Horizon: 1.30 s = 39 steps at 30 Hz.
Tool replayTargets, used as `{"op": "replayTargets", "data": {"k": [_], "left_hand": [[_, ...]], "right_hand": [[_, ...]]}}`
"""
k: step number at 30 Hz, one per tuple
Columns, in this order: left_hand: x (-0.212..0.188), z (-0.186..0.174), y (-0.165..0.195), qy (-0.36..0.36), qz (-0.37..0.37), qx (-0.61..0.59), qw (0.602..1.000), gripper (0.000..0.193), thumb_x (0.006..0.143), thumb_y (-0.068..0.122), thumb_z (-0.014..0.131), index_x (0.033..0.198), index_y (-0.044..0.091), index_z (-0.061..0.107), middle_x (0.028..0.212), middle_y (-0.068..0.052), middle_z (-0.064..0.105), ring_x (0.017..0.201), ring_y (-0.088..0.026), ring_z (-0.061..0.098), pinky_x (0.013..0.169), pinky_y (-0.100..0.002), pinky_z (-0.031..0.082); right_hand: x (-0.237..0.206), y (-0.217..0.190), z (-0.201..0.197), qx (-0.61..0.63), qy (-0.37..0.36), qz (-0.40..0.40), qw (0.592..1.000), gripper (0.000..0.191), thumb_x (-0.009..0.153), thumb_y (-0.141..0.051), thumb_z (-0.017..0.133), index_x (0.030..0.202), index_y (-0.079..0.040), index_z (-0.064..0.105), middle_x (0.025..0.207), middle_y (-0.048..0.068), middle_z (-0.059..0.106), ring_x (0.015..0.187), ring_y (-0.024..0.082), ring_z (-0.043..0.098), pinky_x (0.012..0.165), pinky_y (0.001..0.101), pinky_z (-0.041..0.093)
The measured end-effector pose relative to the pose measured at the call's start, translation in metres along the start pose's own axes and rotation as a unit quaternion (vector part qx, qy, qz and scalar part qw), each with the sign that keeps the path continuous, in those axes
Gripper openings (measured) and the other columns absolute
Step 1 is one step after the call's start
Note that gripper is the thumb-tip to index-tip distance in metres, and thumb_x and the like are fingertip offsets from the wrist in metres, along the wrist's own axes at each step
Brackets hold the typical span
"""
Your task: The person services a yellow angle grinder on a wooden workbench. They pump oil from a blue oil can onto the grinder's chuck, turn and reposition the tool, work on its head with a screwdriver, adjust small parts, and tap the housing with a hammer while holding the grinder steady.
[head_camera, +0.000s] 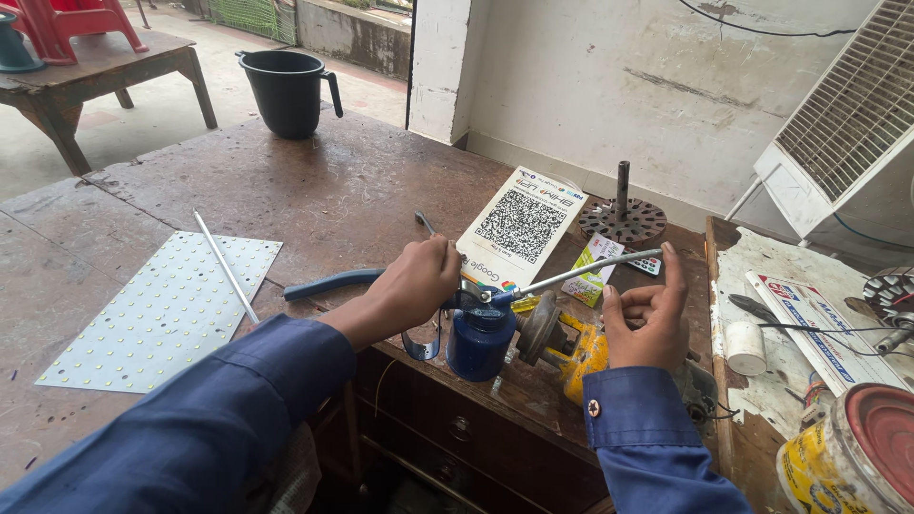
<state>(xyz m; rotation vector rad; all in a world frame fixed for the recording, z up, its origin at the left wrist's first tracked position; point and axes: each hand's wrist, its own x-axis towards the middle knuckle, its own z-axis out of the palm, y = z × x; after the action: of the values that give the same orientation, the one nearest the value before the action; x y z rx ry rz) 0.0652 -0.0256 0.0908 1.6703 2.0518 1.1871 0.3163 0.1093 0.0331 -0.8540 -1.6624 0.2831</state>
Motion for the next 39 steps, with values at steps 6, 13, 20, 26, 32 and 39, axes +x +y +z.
{"op": "replayTargets", "data": {"k": [6, 13, 20, 26, 32, 39], "left_hand": [[0.001, 0.001, 0.004, -0.012, -0.016, 0.061, 0.998, 0.044, 0.104, 0.028, 0.041, 0.090, -0.008, 0.063, 0.076, -0.027, 0.066, 0.075, -0.044, 0.070, 0.074, -0.051, 0.054], [-0.004, -0.004, 0.012, -0.006, -0.015, 0.073, 0.997, 0.047, 0.103, 0.028, 0.043, 0.082, -0.007, 0.067, 0.075, -0.026, 0.068, 0.075, -0.041, 0.070, 0.078, -0.053, 0.054], [-0.011, -0.001, 0.004, 0.001, -0.050, 0.025, 0.998, 0.042, 0.100, 0.027, 0.045, 0.082, -0.006, 0.066, 0.075, -0.026, 0.069, 0.073, -0.040, 0.072, 0.079, -0.051, 0.056], [-0.003, -0.004, 0.008, -0.109, -0.034, 0.159, 0.981, 0.038, 0.099, 0.020, 0.040, 0.093, -0.007, 0.066, 0.090, -0.028, 0.071, 0.082, -0.044, 0.074, 0.079, -0.052, 0.060], [-0.008, -0.001, 0.001, -0.015, -0.044, 0.055, 0.997, 0.047, 0.102, 0.031, 0.041, 0.090, -0.006, 0.066, 0.085, -0.030, 0.070, 0.083, -0.046, 0.071, 0.084, -0.054, 0.053], [-0.019, -0.002, 0.000, 0.035, 0.008, 0.009, 0.999, 0.049, 0.104, 0.031, 0.040, 0.087, -0.006, 0.066, 0.078, -0.029, 0.068, 0.076, -0.045, 0.069, 0.078, -0.055, 0.052]], "right_hand": [[-0.003, 0.000, -0.003, 0.045, 0.001, 0.015, 0.999, 0.081, 0.091, -0.002, 0.075, 0.159, -0.017, 0.033, 0.083, 0.008, 0.068, 0.068, 0.016, 0.072, 0.060, 0.0299, 0.059], [-0.005, -0.004, -0.007, 0.060, -0.002, 0.016, 0.998, 0.080, 0.091, 0.000, 0.073, 0.159, -0.017, 0.034, 0.082, 0.008, 0.068, 0.067, 0.016, 0.071, 0.060, 0.0298, 0.059], [-0.009, -0.005, -0.007, 0.096, -0.018, 0.025, 0.995, 0.079, 0.093, 0.002, 0.070, 0.160, -0.016, 0.033, 0.083, 0.009, 0.065, 0.069, 0.015, 0.070, 0.061, 0.0293, 0.061], [-0.011, -0.010, -0.010, 0.113, -0.006, 0.035, 0.993, 0.078, 0.092, 0.004, 0.069, 0.159, -0.015, 0.035, 0.084, 0.008, 0.063, 0.068, 0.014, 0.068, 0.059, 0.0294, 0.061], [-0.008, -0.006, -0.008, 0.127, -0.013, 0.040, 0.991, 0.076, 0.092, 0.005, 0.068, 0.158, -0.015, 0.038, 0.085, 0.007, 0.062, 0.070, 0.012, 0.068, 0.061, 0.0284, 0.062], [-0.013, -0.008, -0.011, 0.143, -0.027, 0.039, 0.989, 0.076, 0.091, 0.006, 0.068, 0.158, -0.014, 0.037, 0.083, 0.006, 0.061, 0.067, 0.012, 0.068, 0.062, 0.0289, 0.061]]}}
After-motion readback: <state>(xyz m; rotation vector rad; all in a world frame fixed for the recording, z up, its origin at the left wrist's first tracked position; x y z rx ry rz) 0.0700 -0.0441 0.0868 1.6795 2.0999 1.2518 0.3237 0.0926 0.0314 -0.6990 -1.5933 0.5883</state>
